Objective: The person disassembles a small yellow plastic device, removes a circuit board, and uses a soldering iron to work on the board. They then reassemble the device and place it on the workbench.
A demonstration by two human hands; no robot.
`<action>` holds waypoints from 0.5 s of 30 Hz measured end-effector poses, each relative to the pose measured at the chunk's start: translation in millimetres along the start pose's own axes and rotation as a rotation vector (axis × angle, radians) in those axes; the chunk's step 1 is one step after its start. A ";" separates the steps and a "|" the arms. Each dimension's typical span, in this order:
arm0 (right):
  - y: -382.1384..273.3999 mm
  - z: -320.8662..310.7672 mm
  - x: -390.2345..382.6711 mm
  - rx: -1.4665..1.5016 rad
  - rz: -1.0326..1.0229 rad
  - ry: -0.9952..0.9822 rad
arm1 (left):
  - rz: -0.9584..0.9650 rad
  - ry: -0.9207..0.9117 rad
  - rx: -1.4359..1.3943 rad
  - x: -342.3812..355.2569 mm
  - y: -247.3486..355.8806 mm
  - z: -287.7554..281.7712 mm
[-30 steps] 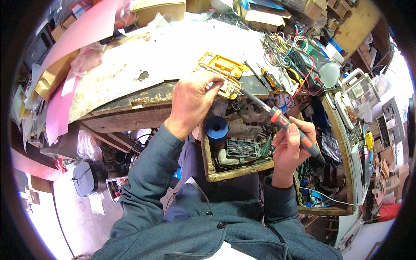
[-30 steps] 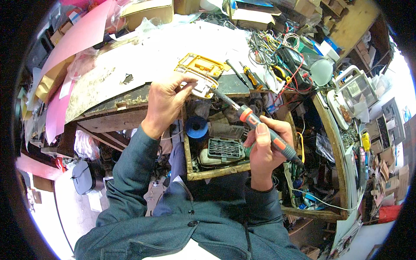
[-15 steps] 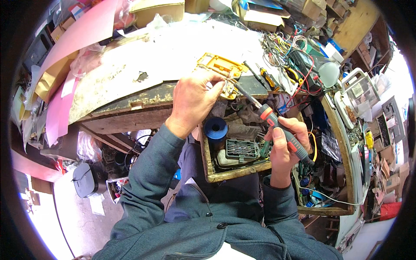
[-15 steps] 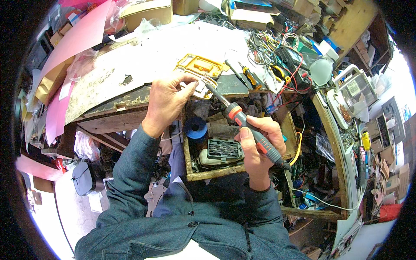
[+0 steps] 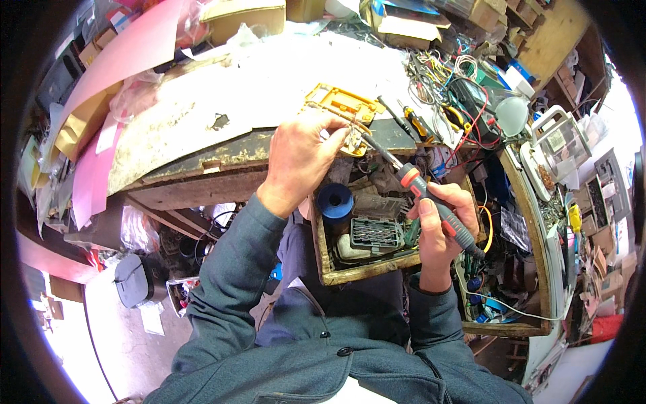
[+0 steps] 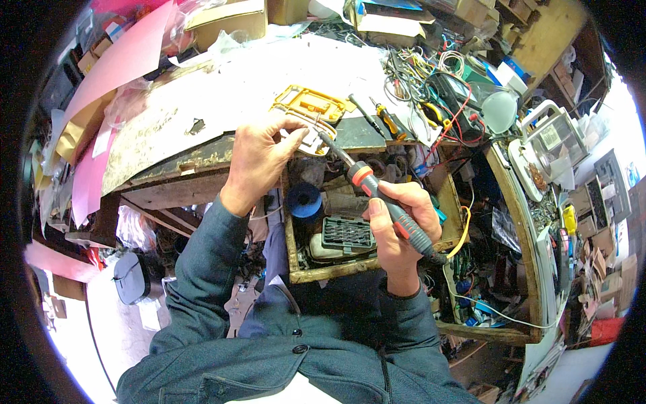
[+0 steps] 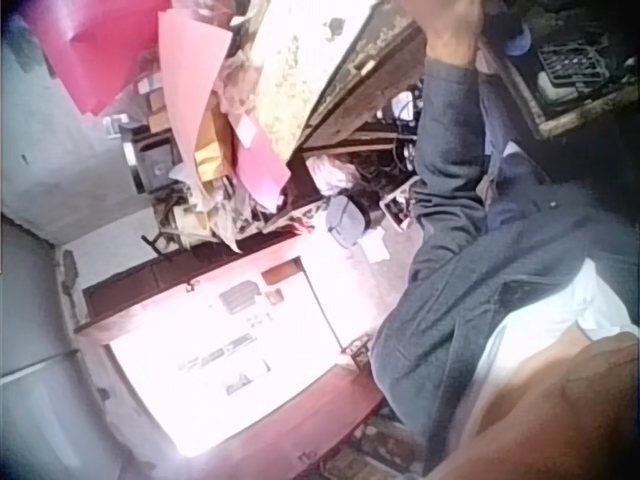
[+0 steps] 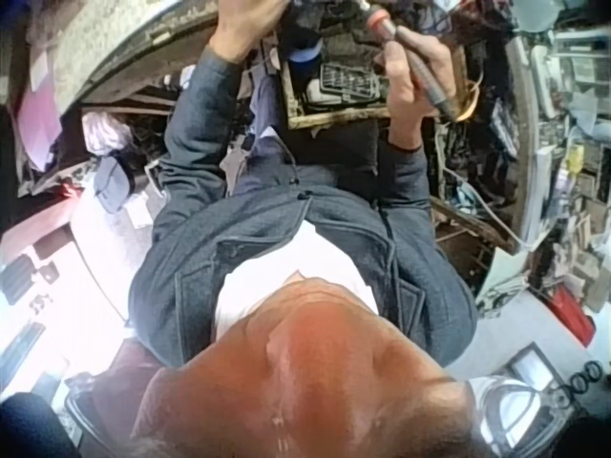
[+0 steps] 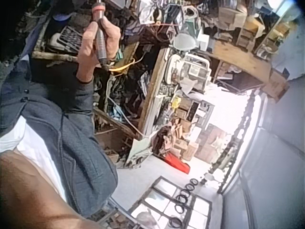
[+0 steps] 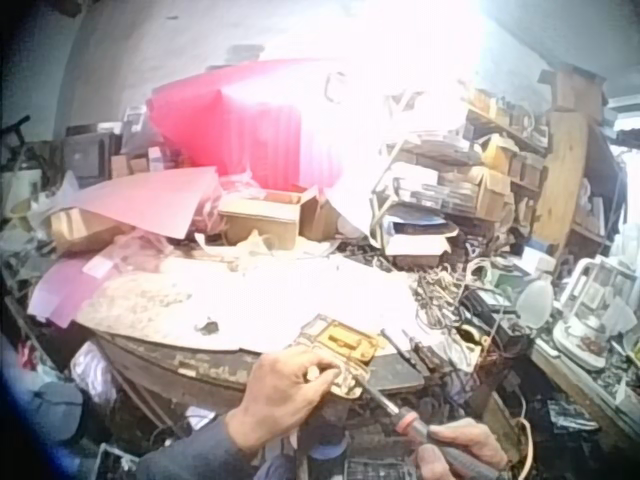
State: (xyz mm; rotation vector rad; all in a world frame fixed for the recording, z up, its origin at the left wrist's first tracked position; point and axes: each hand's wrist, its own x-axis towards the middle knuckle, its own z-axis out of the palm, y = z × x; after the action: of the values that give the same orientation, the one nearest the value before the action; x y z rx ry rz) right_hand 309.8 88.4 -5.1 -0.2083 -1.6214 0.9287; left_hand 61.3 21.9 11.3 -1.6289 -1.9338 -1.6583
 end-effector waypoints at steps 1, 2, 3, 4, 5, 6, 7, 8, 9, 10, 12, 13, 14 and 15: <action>-0.5 0.0 1.4 -0.008 -0.008 0.009 | 0.003 -0.001 -0.015 0.6 -0.3 0.1; -0.3 -0.8 3.8 -0.006 -0.021 0.025 | 0.005 -0.001 -0.029 1.0 -0.5 0.0; 0.5 -1.9 7.7 -0.005 -0.034 0.042 | -0.002 0.001 -0.048 1.7 0.2 -0.7; 1.2 -2.7 12.0 -0.001 -0.044 0.059 | -0.011 0.000 -0.063 2.2 2.1 -3.2; 1.1 -3.2 19.1 -0.001 -0.058 0.071 | -0.020 0.001 -0.078 3.3 3.8 -5.8; 0.0 -2.9 26.9 -0.014 -0.068 0.083 | -0.003 -0.025 -0.026 5.7 4.6 -9.5; -0.7 -0.4 34.8 0.004 -0.060 0.100 | 0.013 -0.052 0.030 8.8 4.9 -14.0; 0.2 1.9 43.3 0.019 -0.055 0.117 | 0.031 -0.077 0.083 12.5 4.9 -15.9; 4.4 3.7 51.3 0.003 -0.052 0.132 | 0.040 -0.076 0.092 15.1 3.3 -14.8; 7.3 6.7 59.9 0.034 -0.036 0.126 | 0.036 -0.089 0.137 18.9 3.9 -14.2; 17.3 10.3 76.1 0.039 0.001 0.131 | 0.030 -0.114 0.232 27.3 8.2 -14.3; 25.6 11.3 83.4 0.061 0.006 0.138 | 0.002 -0.122 0.267 31.0 9.5 -12.3; 32.1 14.1 90.7 0.069 0.012 0.152 | -0.026 -0.129 0.302 34.8 11.2 -10.0; 38.8 15.3 96.5 0.074 0.023 0.155 | -0.053 -0.136 0.336 38.7 12.2 -7.5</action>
State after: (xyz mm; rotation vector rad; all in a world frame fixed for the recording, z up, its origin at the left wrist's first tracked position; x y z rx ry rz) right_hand 254.9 164.7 41.8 -0.2424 -1.4425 0.9645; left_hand 50.6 38.1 47.7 -1.6024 -2.1926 -1.1803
